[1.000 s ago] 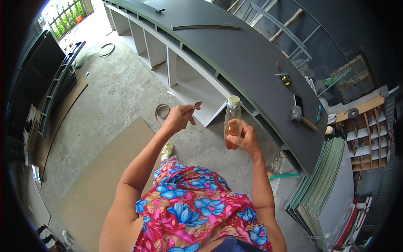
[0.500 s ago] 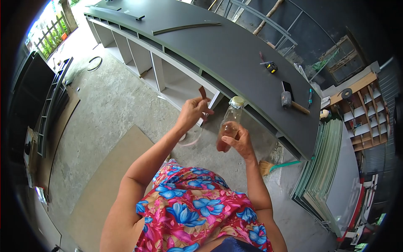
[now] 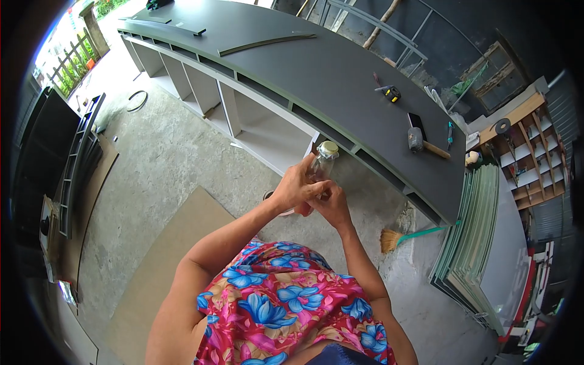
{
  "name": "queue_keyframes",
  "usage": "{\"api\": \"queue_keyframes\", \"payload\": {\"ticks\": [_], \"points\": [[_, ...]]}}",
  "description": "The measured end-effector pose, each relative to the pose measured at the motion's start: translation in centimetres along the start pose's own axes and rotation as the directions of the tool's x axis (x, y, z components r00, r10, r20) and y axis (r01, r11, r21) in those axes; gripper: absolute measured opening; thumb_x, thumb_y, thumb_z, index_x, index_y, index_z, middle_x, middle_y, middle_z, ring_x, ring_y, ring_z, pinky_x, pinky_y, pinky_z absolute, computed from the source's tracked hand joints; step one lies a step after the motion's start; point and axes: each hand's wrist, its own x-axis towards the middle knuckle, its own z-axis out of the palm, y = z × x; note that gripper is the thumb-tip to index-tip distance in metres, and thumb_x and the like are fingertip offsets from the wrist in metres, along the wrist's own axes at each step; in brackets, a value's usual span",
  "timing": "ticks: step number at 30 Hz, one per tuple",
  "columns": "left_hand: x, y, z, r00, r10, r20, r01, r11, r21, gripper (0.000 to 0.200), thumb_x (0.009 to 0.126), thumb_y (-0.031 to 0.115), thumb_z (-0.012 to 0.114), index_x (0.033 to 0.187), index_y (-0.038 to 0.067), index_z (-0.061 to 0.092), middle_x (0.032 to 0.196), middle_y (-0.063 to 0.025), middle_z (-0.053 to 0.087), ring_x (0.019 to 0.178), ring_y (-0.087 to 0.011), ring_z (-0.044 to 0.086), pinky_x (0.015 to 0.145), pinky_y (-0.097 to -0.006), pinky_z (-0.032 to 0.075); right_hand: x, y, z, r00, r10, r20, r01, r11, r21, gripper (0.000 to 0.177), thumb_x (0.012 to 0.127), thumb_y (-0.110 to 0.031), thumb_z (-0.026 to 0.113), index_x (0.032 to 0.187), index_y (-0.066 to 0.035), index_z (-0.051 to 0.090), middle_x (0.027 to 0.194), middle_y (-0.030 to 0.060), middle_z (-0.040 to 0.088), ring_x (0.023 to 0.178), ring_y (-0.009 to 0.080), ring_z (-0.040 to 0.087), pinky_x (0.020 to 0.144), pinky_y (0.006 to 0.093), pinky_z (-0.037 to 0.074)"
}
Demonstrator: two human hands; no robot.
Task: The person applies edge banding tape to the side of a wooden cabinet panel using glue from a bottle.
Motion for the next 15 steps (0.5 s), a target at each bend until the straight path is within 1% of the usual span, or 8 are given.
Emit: {"api": "queue_keyframes", "payload": {"ticks": [2,3,5,6,8,9,12,15], "points": [[0.4,-0.4,-0.1,1.000,0.015,-0.011,-0.014,1.000,0.022,0.043,0.070,0.030,0.063,0.096,-0.002,0.050,0.073,-0.0133,0.057,0.072,-0.0185,0.057,0.070,-0.0354,0.046,0.0,-1.1,-0.5,0.999,-0.016,0.040,0.019,0.996,-0.084,0.035,0.072,-0.023,0.072,0.099,-0.004,0.061,0.085,0.0065,0.064,0.081,0.0158,0.062,0.068,0.0279,0.048],[0.5,-0.4,-0.2,1.000,-0.011,0.017,0.011,1.000,-0.003,0.043,0.070,0.029,0.062,0.098,-0.001,0.052,0.079,-0.0112,0.059,0.076,-0.0173,0.057,0.073,-0.0339,0.046,0.0,-1.5,-0.8,0.998,-0.021,0.058,0.028,0.992,-0.125,0.034,0.072,-0.024,0.072,0.098,-0.004,0.061,0.085,0.0066,0.065,0.081,0.0164,0.063,0.067,0.0277,0.048],[0.6,-0.5,-0.6,0.995,-0.061,0.080,0.066,0.996,-0.053,0.044,0.069,0.027,0.062,0.103,0.000,0.055,0.089,-0.0069,0.061,0.083,-0.0148,0.057,0.078,-0.0309,0.046,-0.1,-0.5,-2.5,0.995,-0.034,0.096,0.047,0.989,-0.140,0.034,0.074,-0.023,0.071,0.101,-0.005,0.061,0.087,0.0063,0.064,0.080,0.0174,0.063,0.066,0.0273,0.048],[0.9,-0.9,-0.7,0.993,-0.039,0.108,0.047,0.997,-0.069,0.045,0.069,0.027,0.062,0.104,0.000,0.055,0.089,-0.0065,0.061,0.082,-0.0145,0.056,0.078,-0.0304,0.045,-0.1,-0.3,-3.3,0.992,-0.042,0.116,0.059,0.987,-0.148,0.034,0.074,-0.023,0.070,0.103,-0.006,0.060,0.088,0.0062,0.064,0.080,0.0179,0.063,0.065,0.0271,0.048],[1.5,-1.4,-0.8,0.987,0.005,0.161,0.012,0.994,-0.105,0.046,0.068,0.027,0.061,0.105,0.000,0.055,0.087,-0.0058,0.060,0.081,-0.0137,0.055,0.079,-0.0295,0.045,0.3,-0.4,-4.6,0.996,-0.072,-0.050,0.065,0.988,-0.137,0.037,0.076,-0.019,0.066,0.109,-0.006,0.057,0.091,0.0059,0.064,0.078,0.0153,0.061,0.064,0.0251,0.047],[1.6,-1.2,-0.7,0.983,-0.004,0.186,0.024,0.994,-0.109,0.047,0.068,0.026,0.061,0.106,-0.001,0.055,0.087,-0.0054,0.060,0.081,-0.0136,0.055,0.079,-0.0291,0.044,0.5,-0.7,-5.0,0.988,-0.084,-0.133,0.067,0.989,-0.133,0.038,0.077,-0.017,0.065,0.113,-0.006,0.056,0.093,0.0057,0.064,0.077,0.0141,0.061,0.063,0.0241,0.047],[1.8,0.6,-0.7,0.968,-0.007,0.250,0.043,0.990,-0.137,0.047,0.068,0.026,0.062,0.106,-0.001,0.056,0.087,-0.0049,0.059,0.081,-0.0131,0.054,0.078,-0.0283,0.044,1.1,-2.8,-4.7,0.993,-0.027,-0.119,0.047,0.984,0.171,0.036,0.081,-0.010,0.059,0.115,-0.003,0.052,0.094,0.0038,0.062,0.072,0.0086,0.056,0.062,0.0216,0.045],[1.9,2.3,-0.3,0.966,0.019,0.260,0.031,0.982,-0.187,0.047,0.067,0.027,0.062,0.104,-0.001,0.055,0.085,-0.0066,0.058,0.080,-0.0142,0.054,0.076,-0.0295,0.044,2.1,-2.6,-3.8,0.996,-0.034,-0.083,0.060,0.941,0.334,0.026,0.083,-0.006,0.056,0.108,0.000,0.054,0.085,-0.0004,0.058,0.070,0.0041,0.050,0.061,0.0193,0.044]]}}
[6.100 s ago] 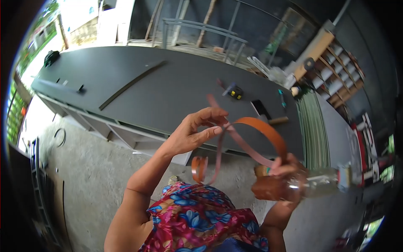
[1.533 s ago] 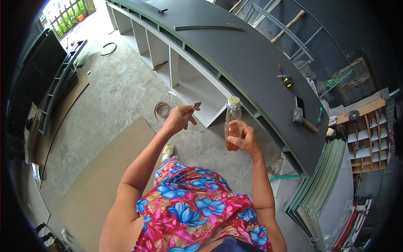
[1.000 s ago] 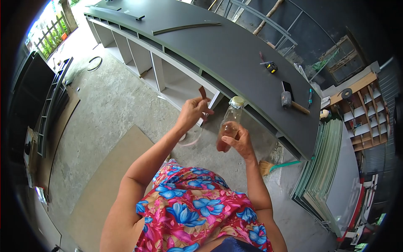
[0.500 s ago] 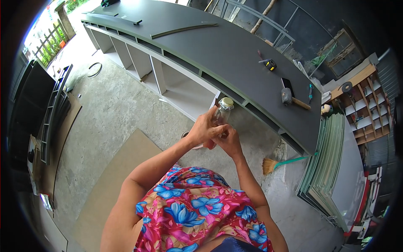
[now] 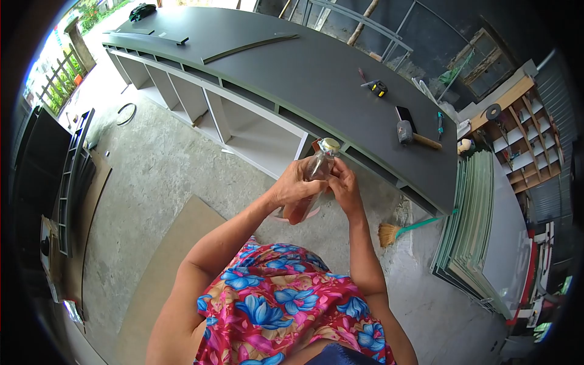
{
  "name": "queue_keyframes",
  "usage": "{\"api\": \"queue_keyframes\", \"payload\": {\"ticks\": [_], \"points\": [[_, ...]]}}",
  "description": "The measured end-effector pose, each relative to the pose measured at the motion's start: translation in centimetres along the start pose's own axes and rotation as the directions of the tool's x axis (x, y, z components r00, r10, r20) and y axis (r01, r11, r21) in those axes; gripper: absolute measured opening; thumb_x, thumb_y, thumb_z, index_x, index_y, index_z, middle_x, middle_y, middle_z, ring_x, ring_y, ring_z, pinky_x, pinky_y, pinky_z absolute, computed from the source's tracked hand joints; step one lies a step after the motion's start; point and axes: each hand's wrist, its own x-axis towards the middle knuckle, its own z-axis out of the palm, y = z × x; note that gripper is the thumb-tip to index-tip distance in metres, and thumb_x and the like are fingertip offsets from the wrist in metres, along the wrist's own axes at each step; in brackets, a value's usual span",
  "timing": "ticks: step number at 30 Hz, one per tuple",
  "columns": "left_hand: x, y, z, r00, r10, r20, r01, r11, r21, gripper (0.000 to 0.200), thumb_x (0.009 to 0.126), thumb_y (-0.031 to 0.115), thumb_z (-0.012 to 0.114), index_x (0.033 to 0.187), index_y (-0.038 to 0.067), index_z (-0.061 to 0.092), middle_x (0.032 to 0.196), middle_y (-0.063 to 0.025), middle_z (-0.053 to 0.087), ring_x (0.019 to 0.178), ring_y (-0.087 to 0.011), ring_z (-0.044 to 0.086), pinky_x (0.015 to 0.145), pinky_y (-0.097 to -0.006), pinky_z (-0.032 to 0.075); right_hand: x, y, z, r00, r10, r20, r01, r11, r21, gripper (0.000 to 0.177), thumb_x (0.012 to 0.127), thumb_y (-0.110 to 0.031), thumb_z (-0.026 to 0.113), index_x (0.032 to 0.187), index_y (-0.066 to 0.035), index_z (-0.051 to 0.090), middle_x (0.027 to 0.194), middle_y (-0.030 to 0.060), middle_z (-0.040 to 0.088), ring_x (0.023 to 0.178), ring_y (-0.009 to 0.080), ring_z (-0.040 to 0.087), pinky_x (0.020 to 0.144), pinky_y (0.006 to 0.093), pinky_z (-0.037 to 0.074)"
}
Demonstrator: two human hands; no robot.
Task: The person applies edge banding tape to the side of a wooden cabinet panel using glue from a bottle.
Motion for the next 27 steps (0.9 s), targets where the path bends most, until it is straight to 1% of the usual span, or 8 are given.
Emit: {"api": "queue_keyframes", "payload": {"ticks": [5,7,9,11,19,22,26,27], "points": [[-0.2,0.6,0.0,0.997,0.019,-0.074,-0.020,1.000,-0.015,0.060,0.070,0.031,0.061,0.118,-0.002,0.044,0.087,-0.0117,0.057,0.083,-0.0187,0.055,0.075,-0.0334,0.045,0.7,0.5,-1.6,0.989,-0.030,-0.146,0.014,0.994,-0.112,0.018,0.088,-0.017,0.056,0.099,-0.003,0.056,0.073,-0.0042,0.048,0.067,0.0030,0.044,0.058,0.0178,0.037],[-0.2,-0.2,-0.3,0.997,-0.050,-0.064,0.046,0.997,-0.061,0.063,0.073,0.035,0.062,0.119,-0.002,0.040,0.088,-0.0129,0.057,0.084,-0.0185,0.055,0.076,-0.0330,0.046,0.8,0.1,-2.7,0.985,-0.045,-0.165,0.024,0.992,-0.122,0.019,0.090,-0.022,0.054,0.095,-0.004,0.057,0.070,-0.0047,0.046,0.065,0.0031,0.042,0.056,0.0179,0.034],[-0.2,-0.9,-0.4,0.994,-0.112,-0.019,0.109,0.988,-0.106,0.064,0.077,0.039,0.062,0.120,-0.003,0.039,0.088,-0.0139,0.057,0.084,-0.0186,0.055,0.075,-0.0324,0.046,0.9,0.0,-3.6,0.987,-0.064,-0.147,0.051,0.995,-0.087,0.023,0.092,-0.027,0.052,0.092,-0.004,0.057,0.068,-0.0046,0.045,0.063,0.0035,0.039,0.055,0.0184,0.031],[0.1,-1.2,-0.4,0.985,-0.161,0.062,0.169,0.975,-0.144,0.065,0.080,0.043,0.062,0.118,-0.003,0.039,0.087,-0.0146,0.057,0.083,-0.0190,0.056,0.073,-0.0316,0.046,0.9,0.2,-3.5,0.979,-0.137,-0.153,0.110,0.978,-0.177,0.029,0.095,-0.030,0.044,0.091,-0.004,0.058,0.067,-0.0040,0.044,0.060,0.0037,0.038,0.053,0.0191,0.030],[2.6,2.5,-1.8,0.947,-0.191,0.257,0.193,0.981,0.017,0.055,0.083,0.047,0.059,0.108,-0.001,0.048,0.086,-0.0089,0.056,0.079,-0.0152,0.056,0.068,-0.0291,0.048,0.4,-0.1,-3.9,0.950,-0.131,-0.284,0.085,0.982,-0.167,0.030,0.094,-0.021,0.032,0.107,-0.004,0.052,0.084,0.0025,0.061,0.057,0.0025,0.040,0.050,0.0171,0.032],[3.2,4.7,-1.5,0.943,-0.173,0.285,0.137,0.981,0.140,0.057,0.082,0.050,0.058,0.107,-0.001,0.050,0.077,-0.0082,0.057,0.071,-0.0163,0.058,0.065,-0.0293,0.048,0.3,0.3,-4.3,0.927,-0.133,-0.350,0.104,0.990,-0.100,0.032,0.093,-0.024,0.032,0.107,-0.002,0.052,0.083,0.0029,0.060,0.056,0.0029,0.041,0.050,0.0170,0.034],[4.4,5.9,-0.2,0.911,-0.197,0.362,0.130,0.971,0.201,0.056,0.080,0.050,0.059,0.106,0.000,0.052,0.080,-0.0113,0.060,0.074,-0.0182,0.060,0.065,-0.0296,0.049,0.1,-0.4,-4.2,0.897,-0.111,-0.427,0.131,0.991,0.017,0.036,0.095,-0.030,0.033,0.104,-0.002,0.053,0.083,0.0036,0.059,0.058,0.0050,0.046,0.051,0.0188,0.039],[4.7,6.1,0.2,0.904,-0.215,0.370,0.144,0.967,0.210,0.057,0.080,0.050,0.060,0.106,0.000,0.052,0.081,-0.0119,0.060,0.074,-0.0188,0.061,0.066,-0.0298,0.049,0.0,0.1,-4.4,0.885,-0.160,-0.437,0.147,0.987,-0.062,0.038,0.095,-0.033,0.033,0.104,-0.002,0.053,0.083,0.0037,0.058,0.058,0.0057,0.047,0.051,0.0194,0.040]]}}
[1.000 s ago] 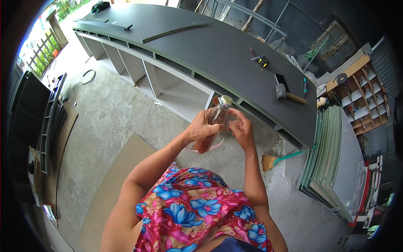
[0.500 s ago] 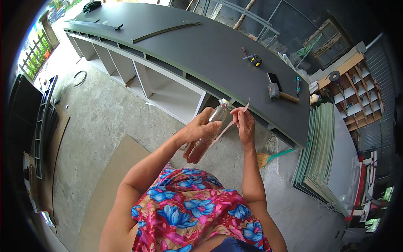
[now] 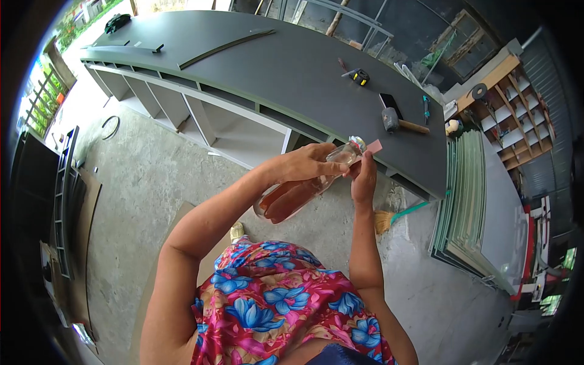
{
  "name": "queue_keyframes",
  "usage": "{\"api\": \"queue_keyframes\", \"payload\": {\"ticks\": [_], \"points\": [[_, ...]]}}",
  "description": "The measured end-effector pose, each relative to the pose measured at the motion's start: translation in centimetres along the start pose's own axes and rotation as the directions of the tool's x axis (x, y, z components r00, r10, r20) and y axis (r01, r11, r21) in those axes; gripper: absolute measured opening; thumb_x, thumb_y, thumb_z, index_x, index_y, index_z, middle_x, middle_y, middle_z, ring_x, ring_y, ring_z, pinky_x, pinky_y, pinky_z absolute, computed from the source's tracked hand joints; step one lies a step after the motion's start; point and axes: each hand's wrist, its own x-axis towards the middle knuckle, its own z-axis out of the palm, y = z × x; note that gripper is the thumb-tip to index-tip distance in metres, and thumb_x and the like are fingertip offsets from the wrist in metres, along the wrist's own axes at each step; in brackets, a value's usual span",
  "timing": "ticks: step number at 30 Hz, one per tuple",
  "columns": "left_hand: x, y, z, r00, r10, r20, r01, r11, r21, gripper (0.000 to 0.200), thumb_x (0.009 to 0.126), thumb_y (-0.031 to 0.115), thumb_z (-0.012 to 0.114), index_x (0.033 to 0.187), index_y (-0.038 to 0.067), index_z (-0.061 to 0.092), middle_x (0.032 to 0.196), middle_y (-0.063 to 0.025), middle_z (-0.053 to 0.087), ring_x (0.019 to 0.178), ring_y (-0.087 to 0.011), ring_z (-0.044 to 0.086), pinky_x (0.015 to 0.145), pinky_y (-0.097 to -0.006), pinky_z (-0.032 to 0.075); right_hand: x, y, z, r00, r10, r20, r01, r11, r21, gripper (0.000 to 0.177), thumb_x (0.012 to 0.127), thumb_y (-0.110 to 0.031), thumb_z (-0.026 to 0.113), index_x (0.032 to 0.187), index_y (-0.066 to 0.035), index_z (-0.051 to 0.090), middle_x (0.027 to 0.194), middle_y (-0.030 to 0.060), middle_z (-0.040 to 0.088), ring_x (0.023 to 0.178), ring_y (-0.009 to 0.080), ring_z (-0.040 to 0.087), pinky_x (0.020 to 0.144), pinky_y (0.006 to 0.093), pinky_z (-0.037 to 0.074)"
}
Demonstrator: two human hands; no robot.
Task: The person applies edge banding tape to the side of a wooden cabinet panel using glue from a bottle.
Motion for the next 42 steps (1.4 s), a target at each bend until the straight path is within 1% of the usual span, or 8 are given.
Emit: {"api": "queue_keyframes", "payload": {"ticks": [3,5,9,16,22,24,34,42], "points": [[1.4,-0.2,0.7,1.000,0.002,0.021,-0.002,1.000,-0.030,0.059,0.079,0.051,0.059,0.108,0.000,0.051,0.082,-0.0124,0.061,0.074,-0.0205,0.062,0.066,-0.0307,0.050,-0.2,0.6,-0.1,0.998,-0.034,-0.048,0.034,0.999,0.007,0.043,0.096,-0.039,0.033,0.104,-0.002,0.053,0.082,0.0041,0.057,0.061,0.0074,0.051,0.052,0.0208,0.043],[2.1,-0.2,1.1,0.999,0.033,0.018,-0.032,0.997,-0.065,0.060,0.079,0.052,0.058,0.108,-0.001,0.051,0.082,-0.0125,0.061,0.072,-0.0211,0.063,0.065,-0.0311,0.051,0.0,0.1,0.3,0.993,0.100,-0.068,-0.076,0.955,0.285,0.047,0.095,-0.043,0.034,0.103,-0.001,0.053,0.081,0.0040,0.057,0.062,0.0079,0.052,0.053,0.0212,0.043],[2.8,0.1,1.0,0.998,0.050,0.041,-0.044,0.990,-0.137,0.060,0.080,0.052,0.057,0.108,-0.001,0.051,0.084,-0.0127,0.060,0.070,-0.0206,0.063,0.061,-0.0305,0.053,0.0,0.6,-1.2,0.983,0.059,0.176,-0.114,0.940,0.320,0.055,0.092,-0.049,0.038,0.124,-0.005,0.042,0.114,0.0062,0.051,0.103,0.0157,0.052,0.085,0.0299,0.044],[2.7,0.9,0.4,0.981,-0.035,0.189,0.072,0.978,-0.197,0.055,0.081,0.052,0.056,0.103,0.001,0.052,0.081,-0.0111,0.060,0.070,-0.0196,0.062,0.061,-0.0308,0.055,0.0,-1.3,-1.4,0.978,-0.005,0.207,-0.070,0.934,0.351,0.058,0.091,-0.050,0.040,0.125,-0.004,0.044,0.115,0.0043,0.053,0.087,0.0089,0.054,0.062,0.0204,0.042],[2.8,1.2,0.2,0.972,-0.091,0.215,0.131,0.975,-0.179,0.054,0.081,0.052,0.057,0.102,0.002,0.053,0.078,-0.0095,0.059,0.071,-0.0183,0.062,0.060,-0.0306,0.054,0.9,-1.0,-1.7,0.982,-0.031,0.188,-0.056,0.896,0.440,0.060,0.091,-0.051,0.040,0.121,0.000,0.046,0.096,0.0029,0.057,0.067,0.0058,0.049,0.055,0.0197,0.041],[2.9,1.0,0.5,0.975,-0.067,0.212,0.106,0.979,-0.175,0.054,0.081,0.051,0.058,0.103,0.002,0.053,0.079,-0.0091,0.058,0.071,-0.0177,0.061,0.061,-0.0307,0.053,1.3,-1.5,-1.6,0.994,-0.010,0.105,-0.048,0.849,0.526,0.059,0.092,-0.049,0.040,0.117,0.004,0.049,0.086,0.0037,0.056,0.058,0.0064,0.046,0.052,0.0212,0.044],[2.0,-0.4,1.3,0.988,0.147,0.044,-0.136,0.972,-0.192,0.060,0.079,0.045,0.064,0.113,-0.002,0.050,0.090,-0.0091,0.058,0.084,-0.0137,0.055,0.074,-0.0258,0.045,3.4,-6.4,-2.6,0.977,-0.096,0.188,-0.041,0.787,0.615,0.061,0.091,-0.054,0.037,0.116,0.001,0.050,0.097,0.0065,0.052,0.054,0.0045,0.039,0.050,0.0202,0.040],[1.7,-2.7,1.7,0.972,0.217,0.084,-0.156,0.876,-0.455,0.058,0.081,0.042,0.061,0.119,0.000,0.048,0.087,-0.0110,0.059,0.070,-0.0194,0.060,0.065,-0.0290,0.050,5.0,-8.8,-2.1,0.950,-0.141,0.279,-0.086,0.741,0.666,0.058,0.092,-0.052,0.036,0.116,-0.001,0.051,0.103,0.0104,0.052,0.053,0.0036,0.036,0.047,0.0163,0.038]]}}
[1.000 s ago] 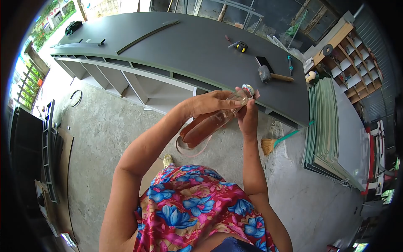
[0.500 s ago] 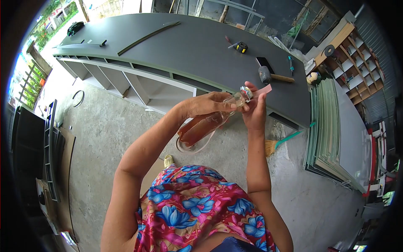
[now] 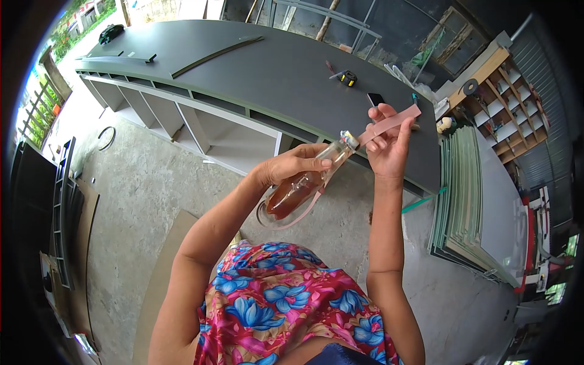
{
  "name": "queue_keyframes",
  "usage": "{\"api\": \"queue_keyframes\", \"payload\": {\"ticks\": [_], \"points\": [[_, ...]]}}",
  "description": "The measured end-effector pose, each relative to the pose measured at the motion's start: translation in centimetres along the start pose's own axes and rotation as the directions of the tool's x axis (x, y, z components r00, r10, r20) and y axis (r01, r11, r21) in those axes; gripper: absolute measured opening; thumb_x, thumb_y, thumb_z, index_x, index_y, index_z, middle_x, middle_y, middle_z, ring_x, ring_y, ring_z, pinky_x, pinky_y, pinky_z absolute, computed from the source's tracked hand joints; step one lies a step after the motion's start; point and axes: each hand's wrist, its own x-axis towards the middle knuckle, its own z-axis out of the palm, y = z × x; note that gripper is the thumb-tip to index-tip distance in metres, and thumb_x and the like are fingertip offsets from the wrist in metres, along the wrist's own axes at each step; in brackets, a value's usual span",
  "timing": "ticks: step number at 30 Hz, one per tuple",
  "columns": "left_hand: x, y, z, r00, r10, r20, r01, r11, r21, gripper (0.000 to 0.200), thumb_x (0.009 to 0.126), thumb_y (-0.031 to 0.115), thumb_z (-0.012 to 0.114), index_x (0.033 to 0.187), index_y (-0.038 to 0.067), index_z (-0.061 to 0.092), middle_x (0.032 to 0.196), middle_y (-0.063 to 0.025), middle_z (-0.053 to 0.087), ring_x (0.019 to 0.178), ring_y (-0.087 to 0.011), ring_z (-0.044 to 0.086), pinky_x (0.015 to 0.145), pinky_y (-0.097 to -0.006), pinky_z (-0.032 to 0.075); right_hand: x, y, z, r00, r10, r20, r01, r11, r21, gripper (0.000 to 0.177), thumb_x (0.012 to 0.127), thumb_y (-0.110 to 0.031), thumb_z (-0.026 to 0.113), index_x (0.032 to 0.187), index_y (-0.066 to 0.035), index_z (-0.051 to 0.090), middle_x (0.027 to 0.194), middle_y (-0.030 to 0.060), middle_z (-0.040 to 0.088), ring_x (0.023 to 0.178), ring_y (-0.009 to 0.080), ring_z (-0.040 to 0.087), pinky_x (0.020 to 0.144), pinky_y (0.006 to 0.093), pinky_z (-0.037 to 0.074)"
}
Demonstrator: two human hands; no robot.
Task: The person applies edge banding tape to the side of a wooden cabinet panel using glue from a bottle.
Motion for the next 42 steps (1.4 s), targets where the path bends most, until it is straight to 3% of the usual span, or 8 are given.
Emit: {"api": "queue_keyframes", "payload": {"ticks": [7,13,19,23,26,29,35,42], "points": [[-1.3,-0.3,-0.9,0.991,-0.102,0.086,0.106,0.993,-0.045,0.054,0.081,0.044,0.061,0.108,-0.003,0.053,0.085,-0.0123,0.059,0.071,-0.0198,0.061,0.065,-0.0311,0.052,1.4,-0.8,-1.4,0.997,0.062,0.040,-0.067,0.989,0.135,0.056,0.092,-0.051,0.038,0.111,-0.001,0.054,0.097,0.0106,0.053,0.053,0.0039,0.039,0.046,0.0167,0.043],[-2.0,-0.7,-2.1,0.972,-0.220,0.082,0.218,0.975,0.036,0.051,0.081,0.043,0.060,0.105,-0.002,0.056,0.082,-0.0117,0.059,0.070,-0.0200,0.062,0.062,-0.0298,0.052,2.3,-2.0,-3.5,0.996,0.015,0.089,-0.037,0.966,0.255,0.056,0.091,-0.049,0.042,0.112,0.002,0.053,0.093,0.0115,0.052,0.055,0.0051,0.043,0.048,0.0173,0.047],[-1.9,1.5,-1.3,0.946,-0.300,-0.124,0.320,0.927,0.195,0.052,0.081,0.047,0.058,0.099,-0.002,0.059,0.074,-0.0126,0.061,0.065,-0.0193,0.062,0.056,-0.0289,0.050,0.0,-0.5,-2.3,0.997,0.052,-0.050,-0.045,0.990,0.132,0.048,0.092,-0.045,0.044,0.113,-0.002,0.052,0.093,0.0064,0.052,0.058,0.0034,0.043,0.052,0.0181,0.043],[-1.5,1.6,-0.7,0.943,-0.293,-0.157,0.321,0.926,0.198,0.051,0.081,0.046,0.057,0.098,-0.002,0.059,0.074,-0.0130,0.061,0.066,-0.0191,0.062,0.055,-0.0283,0.049,-1.5,1.7,-1.2,0.998,0.061,0.008,-0.059,0.987,-0.147,0.034,0.093,-0.030,0.049,0.111,-0.002,0.052,0.086,0.0014,0.048,0.058,0.0024,0.041,0.054,0.0190,0.038],[-1.5,1.0,-0.8,0.948,-0.287,-0.136,0.302,0.947,0.109,0.050,0.081,0.045,0.057,0.098,-0.003,0.059,0.074,-0.0135,0.061,0.065,-0.0192,0.062,0.055,-0.0274,0.049,-1.5,1.6,-1.1,0.999,0.032,-0.042,-0.039,0.983,-0.178,0.027,0.093,-0.024,0.049,0.107,-0.002,0.054,0.082,0.0003,0.049,0.058,0.0025,0.040,0.053,0.0194,0.038],[-1.4,1.8,-0.3,0.959,-0.283,0.002,0.282,0.955,0.095,0.051,0.082,0.044,0.057,0.099,-0.004,0.059,0.076,-0.0140,0.061,0.065,-0.0191,0.062,0.055,-0.0269,0.049,-0.3,0.4,-0.8,0.997,0.020,-0.075,-0.032,0.986,-0.161,0.023,0.092,-0.023,0.051,0.102,-0.003,0.057,0.078,-0.0013,0.050,0.057,0.0024,0.041,0.052,0.0196,0.039],[-1.2,1.2,-0.6,0.957,-0.260,0.133,0.261,0.965,0.006,0.051,0.082,0.045,0.057,0.100,-0.003,0.060,0.080,-0.0127,0.060,0.066,-0.0195,0.062,0.058,-0.0284,0.051,1.7,-1.5,-1.4,1.000,0.017,-0.014,-0.019,0.994,-0.107,0.023,0.092,-0.023,0.051,0.102,-0.003,0.058,0.079,-0.0009,0.052,0.057,0.0014,0.042,0.052,0.0179,0.040],[-2.7,0.7,-1.5,0.935,-0.340,0.104,0.330,0.939,0.098,0.054,0.082,0.047,0.056,0.101,-0.003,0.060,0.094,-0.0138,0.057,0.068,-0.0214,0.063,0.061,-0.0294,0.052,3.9,-5.4,-4.8,0.997,-0.074,0.038,0.072,0.997,0.038,0.030,0.093,-0.025,0.048,0.106,0.001,0.055,0.083,0.0022,0.050,0.060,0.0024,0.044,0.055,0.0184,0.044]]}}
